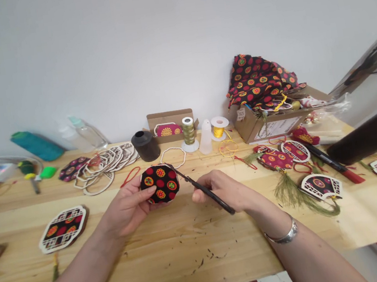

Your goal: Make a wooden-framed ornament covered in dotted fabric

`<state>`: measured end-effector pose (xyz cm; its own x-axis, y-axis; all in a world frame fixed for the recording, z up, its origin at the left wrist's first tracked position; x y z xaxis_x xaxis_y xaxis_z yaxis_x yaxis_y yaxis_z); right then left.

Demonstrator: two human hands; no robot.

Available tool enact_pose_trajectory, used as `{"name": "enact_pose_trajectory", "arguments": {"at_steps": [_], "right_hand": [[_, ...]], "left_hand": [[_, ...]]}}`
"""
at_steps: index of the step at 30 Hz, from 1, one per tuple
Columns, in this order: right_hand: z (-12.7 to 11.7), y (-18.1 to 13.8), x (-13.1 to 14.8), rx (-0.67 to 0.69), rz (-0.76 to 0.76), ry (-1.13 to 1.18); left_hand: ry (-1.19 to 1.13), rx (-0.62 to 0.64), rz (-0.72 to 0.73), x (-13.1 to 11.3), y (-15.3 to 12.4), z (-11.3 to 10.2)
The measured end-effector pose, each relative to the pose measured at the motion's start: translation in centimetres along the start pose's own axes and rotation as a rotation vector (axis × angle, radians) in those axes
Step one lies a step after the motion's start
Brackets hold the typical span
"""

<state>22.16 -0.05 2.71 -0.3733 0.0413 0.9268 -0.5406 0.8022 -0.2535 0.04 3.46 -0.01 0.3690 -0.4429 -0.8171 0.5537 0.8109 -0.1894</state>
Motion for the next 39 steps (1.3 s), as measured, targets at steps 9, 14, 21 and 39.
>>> {"name": "enact_pose_trajectory", "arguments": {"at_steps": [9,14,21,39], "right_hand": [[-0.07,0.15,-0.3,0.015,0.02,0.04],[-0.09,0.27,-0.42,0.008,0.046,0.063],[-0.09,0.38,-0.34,-0.008,0.015,0.085],[0.21,0.49,-0.26,-0.047,0.023,0.092]], "left_hand": [[-0.022,0.033,0.014,0.16,0.15,-0.16],[-0.012,0.031,0.009,0.3,0.1,-0.45],[-0.035,0.059,0.015,0.3,0.15,-0.46],[-0.088,0.096,0.036,0.14,-0.07,-0.06]]}}
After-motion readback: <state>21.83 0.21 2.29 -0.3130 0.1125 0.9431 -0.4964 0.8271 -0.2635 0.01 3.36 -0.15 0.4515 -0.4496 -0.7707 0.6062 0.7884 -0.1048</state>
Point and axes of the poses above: each hand's wrist, its own y-axis towards the middle knuckle, its own z-axis out of the palm, x = y × z, the point moved 2 cm from there along y, towards the middle knuckle, and after that the axes turned 9 degrees about x, right-handed, at the moved point
